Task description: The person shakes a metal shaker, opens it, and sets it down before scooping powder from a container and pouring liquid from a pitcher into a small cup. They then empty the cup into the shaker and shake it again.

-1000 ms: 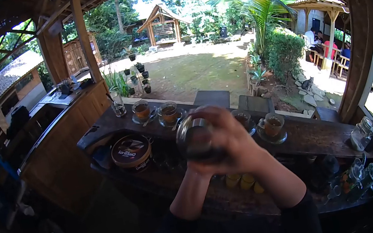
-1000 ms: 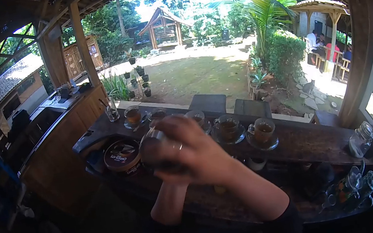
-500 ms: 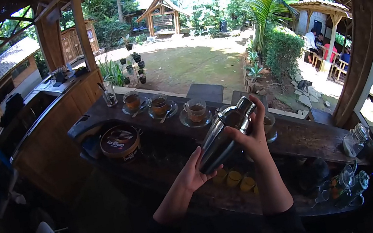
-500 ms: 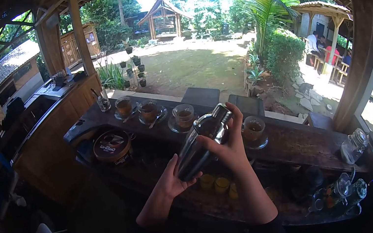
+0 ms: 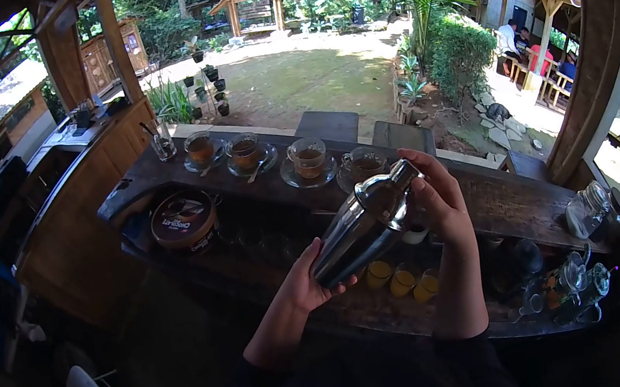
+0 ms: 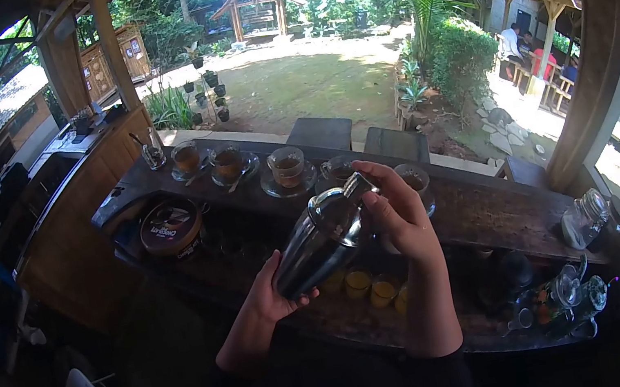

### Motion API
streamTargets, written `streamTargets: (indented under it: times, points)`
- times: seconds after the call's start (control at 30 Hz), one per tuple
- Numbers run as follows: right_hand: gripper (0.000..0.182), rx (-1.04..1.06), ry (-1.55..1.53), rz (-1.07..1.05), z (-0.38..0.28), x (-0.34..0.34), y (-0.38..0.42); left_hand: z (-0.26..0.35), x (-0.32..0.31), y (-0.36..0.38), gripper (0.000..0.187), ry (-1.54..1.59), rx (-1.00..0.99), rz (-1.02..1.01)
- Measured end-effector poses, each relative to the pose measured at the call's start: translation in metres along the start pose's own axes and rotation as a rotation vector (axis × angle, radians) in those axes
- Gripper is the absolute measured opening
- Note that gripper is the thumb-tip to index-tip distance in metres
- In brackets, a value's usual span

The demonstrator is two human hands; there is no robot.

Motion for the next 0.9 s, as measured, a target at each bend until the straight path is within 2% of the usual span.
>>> streamTargets:
  times: [0.03,0.13,0.23,0.3,0.33,0.37,0.4,0.43,0.5,0.57,0.6,0.63,0.7,0.73,0.8,0.87,0.9]
  points:
    - [0.036,-0.003,-0.001,0.002,0.002,0.005,0.001,0.001,0.001,0.001,0.059,0.001,0.002,0.003]
    - [0.033,0.169,0.442,-0.013,-0.002,0.009,0.000,0.003,0.003,0.004,0.057,0.068,0.024,-0.013]
    - [0.031,0.166,0.618,-0.028,-0.012,0.009,0.003,0.003,0.000,0.006,0.056,0.016,-0.020,0.081]
    - [0.029,0.176,0.597,0.027,-0.014,0.004,0.004,0.002,-0.007,0.006,0.053,-0.146,-0.097,0.193]
    - [0.027,0.193,0.577,0.082,-0.015,0.004,0.005,0.002,-0.011,0.005,0.053,-0.140,-0.095,0.193]
    - [0.027,0.191,0.580,0.079,-0.011,0.004,0.005,0.002,-0.015,0.004,0.047,-0.214,-0.175,0.154]
    - [0.023,0.180,0.685,0.124,-0.001,0.005,0.006,0.003,-0.019,0.003,0.042,-0.288,-0.255,0.115]
    - [0.019,0.170,0.787,0.172,0.010,0.006,0.006,0.002,-0.025,0.001,0.042,-0.287,-0.255,0.115]
    - [0.013,0.176,0.753,0.251,0.023,-0.003,0.012,0.005,-0.033,-0.001,0.037,-0.800,-0.487,0.272]
    - [0.015,-0.034,0.475,0.308,0.019,-0.004,0.011,0.009,-0.031,-0.008,0.038,-0.695,-0.447,0.272]
    - [0.017,-0.059,0.332,0.321,0.010,-0.005,0.007,0.007,-0.029,-0.011,0.038,-0.517,-0.362,0.232]
    - [0.017,-0.067,0.333,0.320,0.005,-0.003,0.005,0.003,-0.026,-0.012,0.038,-0.341,-0.270,0.196]
    - [0.017,0.039,0.197,0.173,-0.002,0.005,-0.003,-0.001,-0.020,-0.018,0.042,-0.335,-0.234,0.191]
    - [0.015,0.122,0.192,0.147,0.004,0.011,-0.009,-0.004,-0.021,-0.019,0.044,-0.218,-0.157,0.181]
    - [0.014,0.136,0.097,0.107,0.004,0.012,-0.015,-0.010,-0.021,-0.023,0.047,-0.095,-0.082,0.172]
    - [0.013,0.146,-0.008,0.072,0.006,0.011,-0.018,-0.017,-0.018,-0.026,0.054,0.120,0.116,0.111]
    - [0.011,0.137,-0.083,0.040,0.009,0.011,-0.019,-0.020,-0.014,-0.027,0.054,0.119,0.117,0.117]
Point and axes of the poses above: each hand's wrist, its own y-axis away from the middle knuckle, its own x-axis out of the back of the hand, z = x × y, the point moved 1 cm from there along -y, towards the middle knuckle, and after that the axes turned 13 degrees about y, right-handed, at the moved point
